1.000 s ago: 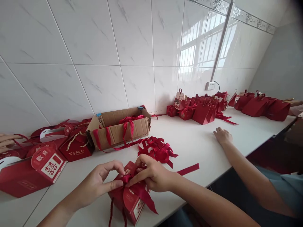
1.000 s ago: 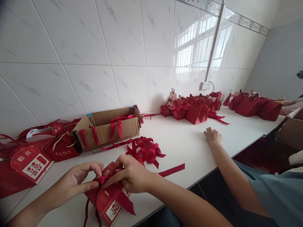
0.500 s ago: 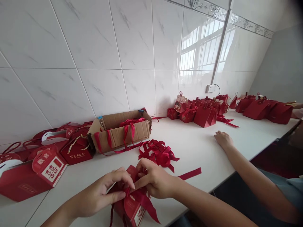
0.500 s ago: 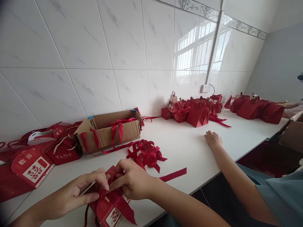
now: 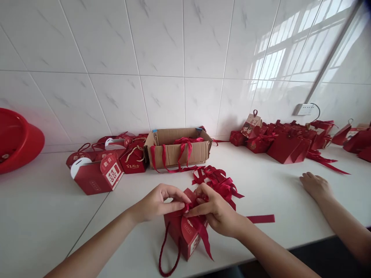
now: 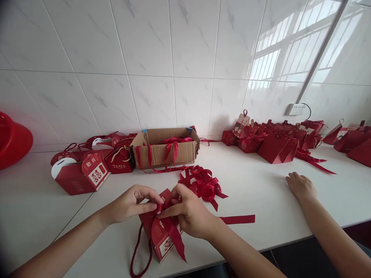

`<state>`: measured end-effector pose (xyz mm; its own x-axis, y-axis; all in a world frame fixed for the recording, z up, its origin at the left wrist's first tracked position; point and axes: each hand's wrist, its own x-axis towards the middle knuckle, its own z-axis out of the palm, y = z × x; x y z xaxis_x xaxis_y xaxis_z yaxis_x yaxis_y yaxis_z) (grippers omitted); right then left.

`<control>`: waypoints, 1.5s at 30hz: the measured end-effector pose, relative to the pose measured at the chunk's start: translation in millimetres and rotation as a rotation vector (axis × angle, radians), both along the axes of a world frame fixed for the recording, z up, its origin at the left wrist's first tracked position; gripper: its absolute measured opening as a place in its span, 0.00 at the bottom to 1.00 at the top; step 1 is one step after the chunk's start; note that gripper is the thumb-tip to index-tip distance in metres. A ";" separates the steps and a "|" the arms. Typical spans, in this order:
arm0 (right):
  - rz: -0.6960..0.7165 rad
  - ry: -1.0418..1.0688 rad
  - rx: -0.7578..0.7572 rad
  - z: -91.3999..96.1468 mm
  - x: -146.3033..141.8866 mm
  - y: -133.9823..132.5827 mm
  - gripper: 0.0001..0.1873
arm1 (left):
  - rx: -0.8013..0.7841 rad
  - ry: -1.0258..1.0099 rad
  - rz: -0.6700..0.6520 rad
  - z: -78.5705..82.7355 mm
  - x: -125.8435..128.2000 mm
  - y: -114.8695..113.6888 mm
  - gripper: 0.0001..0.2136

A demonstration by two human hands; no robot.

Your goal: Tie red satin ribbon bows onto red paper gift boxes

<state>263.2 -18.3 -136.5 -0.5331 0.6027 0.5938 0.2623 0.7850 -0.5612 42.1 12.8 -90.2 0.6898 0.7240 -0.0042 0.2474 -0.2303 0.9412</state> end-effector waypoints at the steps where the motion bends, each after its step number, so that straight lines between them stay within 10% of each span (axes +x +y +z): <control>1: -0.004 -0.004 -0.004 0.1 -0.2 -0.1 0.26 | -0.004 -0.005 -0.008 1.3 -0.1 -1.7 0.09; 24: -0.134 0.116 -0.150 21.4 -0.1 -3.3 0.07 | 0.184 0.090 0.130 15.4 11.7 -24.8 0.11; 45: -0.255 0.303 -0.306 7.9 0.3 -0.8 0.04 | 0.311 0.136 0.357 -13.7 26.8 -20.5 0.10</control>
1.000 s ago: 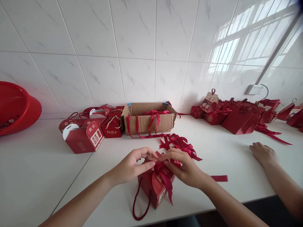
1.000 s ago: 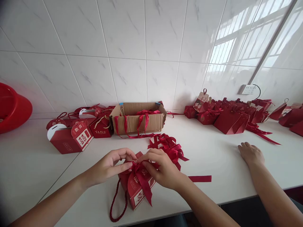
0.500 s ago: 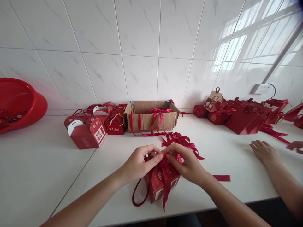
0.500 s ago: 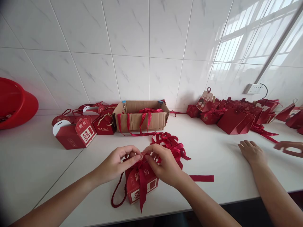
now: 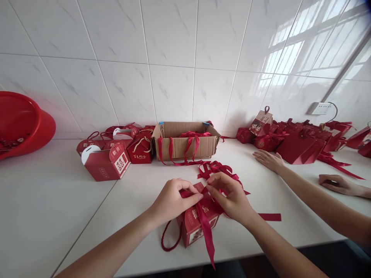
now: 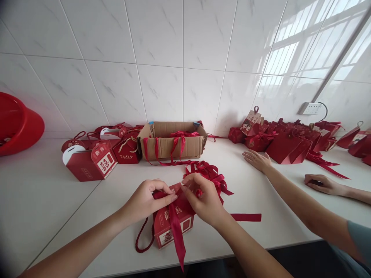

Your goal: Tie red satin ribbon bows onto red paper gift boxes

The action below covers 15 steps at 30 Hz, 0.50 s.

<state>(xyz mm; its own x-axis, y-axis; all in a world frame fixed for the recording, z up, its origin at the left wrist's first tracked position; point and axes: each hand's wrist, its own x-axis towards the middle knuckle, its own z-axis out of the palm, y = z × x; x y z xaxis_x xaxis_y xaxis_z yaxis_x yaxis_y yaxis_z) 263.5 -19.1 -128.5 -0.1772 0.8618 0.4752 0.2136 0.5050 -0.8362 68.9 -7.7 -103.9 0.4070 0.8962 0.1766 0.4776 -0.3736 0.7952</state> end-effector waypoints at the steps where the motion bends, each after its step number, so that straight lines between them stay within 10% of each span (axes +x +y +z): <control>1: -0.003 0.022 -0.018 -0.3 1.4 0.4 0.05 | -0.004 0.007 -0.002 -0.4 -0.7 0.5 0.09; 15: 0.191 -0.045 -0.195 9.5 25.8 2.1 0.14 | -0.010 -0.019 -0.060 -1.2 -4.3 5.1 0.09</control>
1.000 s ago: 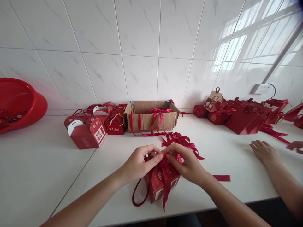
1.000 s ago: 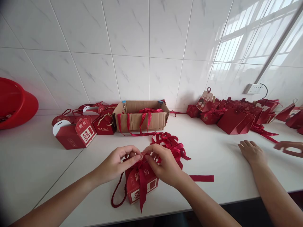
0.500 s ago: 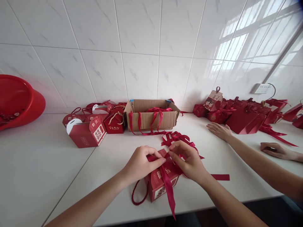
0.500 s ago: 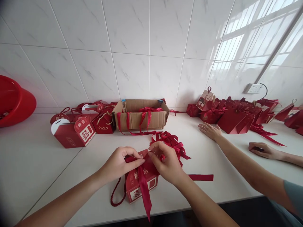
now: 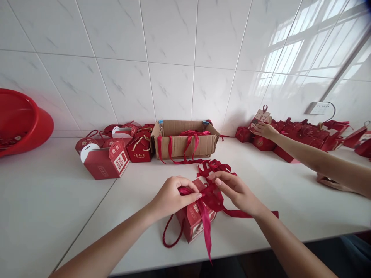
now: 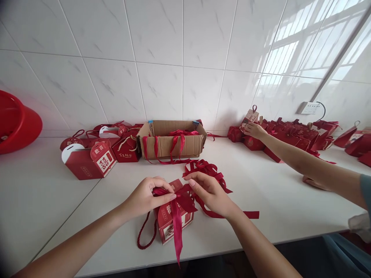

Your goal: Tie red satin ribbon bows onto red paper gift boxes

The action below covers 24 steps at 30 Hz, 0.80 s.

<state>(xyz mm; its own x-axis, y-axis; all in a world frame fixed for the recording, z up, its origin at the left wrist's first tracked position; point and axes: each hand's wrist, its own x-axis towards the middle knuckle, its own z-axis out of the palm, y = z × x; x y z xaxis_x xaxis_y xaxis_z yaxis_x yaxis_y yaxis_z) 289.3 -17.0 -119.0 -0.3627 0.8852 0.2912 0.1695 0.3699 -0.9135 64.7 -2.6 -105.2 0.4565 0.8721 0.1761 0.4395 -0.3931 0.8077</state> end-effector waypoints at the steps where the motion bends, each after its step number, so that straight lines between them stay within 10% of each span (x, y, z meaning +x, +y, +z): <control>1: 0.013 -0.051 0.017 3.4 0.5 -0.3 0.15 | 0.008 0.001 -0.004 0.4 -0.6 0.8 0.09; 24: -0.058 -0.165 0.322 1.3 -15.0 5.6 0.13 | 0.024 -0.022 -0.031 -6.6 3.8 3.3 0.04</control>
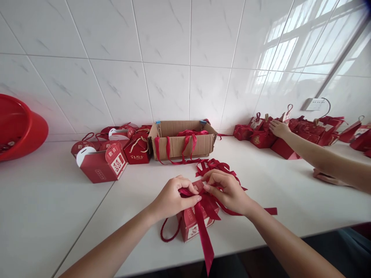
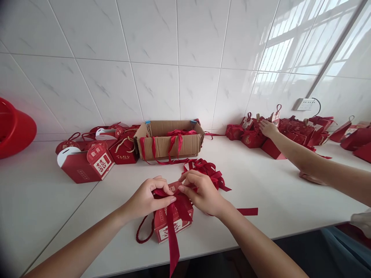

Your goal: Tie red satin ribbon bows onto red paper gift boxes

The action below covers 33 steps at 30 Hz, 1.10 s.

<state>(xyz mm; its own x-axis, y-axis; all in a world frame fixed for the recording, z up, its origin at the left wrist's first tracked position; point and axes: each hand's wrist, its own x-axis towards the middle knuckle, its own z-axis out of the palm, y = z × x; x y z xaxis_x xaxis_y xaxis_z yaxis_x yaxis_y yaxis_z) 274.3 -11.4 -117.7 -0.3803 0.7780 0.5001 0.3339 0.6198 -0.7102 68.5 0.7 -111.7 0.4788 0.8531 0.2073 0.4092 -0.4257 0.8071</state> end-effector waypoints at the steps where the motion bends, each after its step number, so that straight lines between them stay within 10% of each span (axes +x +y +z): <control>1: 0.001 0.002 0.003 -0.4 0.0 0.3 0.13 | -0.004 -0.004 0.004 -0.8 -0.5 0.3 0.04; 19: 0.024 0.153 -0.218 -13.1 3.5 -0.5 0.12 | 0.005 -0.007 -0.046 -1.2 -5.4 4.3 0.07; 26: 0.464 0.140 -0.510 -34.5 30.7 13.7 0.53 | -0.001 -0.255 -0.028 -6.2 -12.3 6.9 0.18; 33: 0.451 -0.164 -0.483 -24.3 29.6 20.1 0.71 | -0.120 -0.330 0.010 -16.2 -18.4 14.7 0.15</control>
<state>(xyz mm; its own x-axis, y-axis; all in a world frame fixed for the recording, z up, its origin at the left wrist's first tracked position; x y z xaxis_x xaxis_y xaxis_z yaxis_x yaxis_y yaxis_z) 303.9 8.7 -142.0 -0.7609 0.6473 0.0443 0.2447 0.3495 -0.9044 50.1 15.4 -127.9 0.3944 0.8849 0.2476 0.1216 -0.3173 0.9405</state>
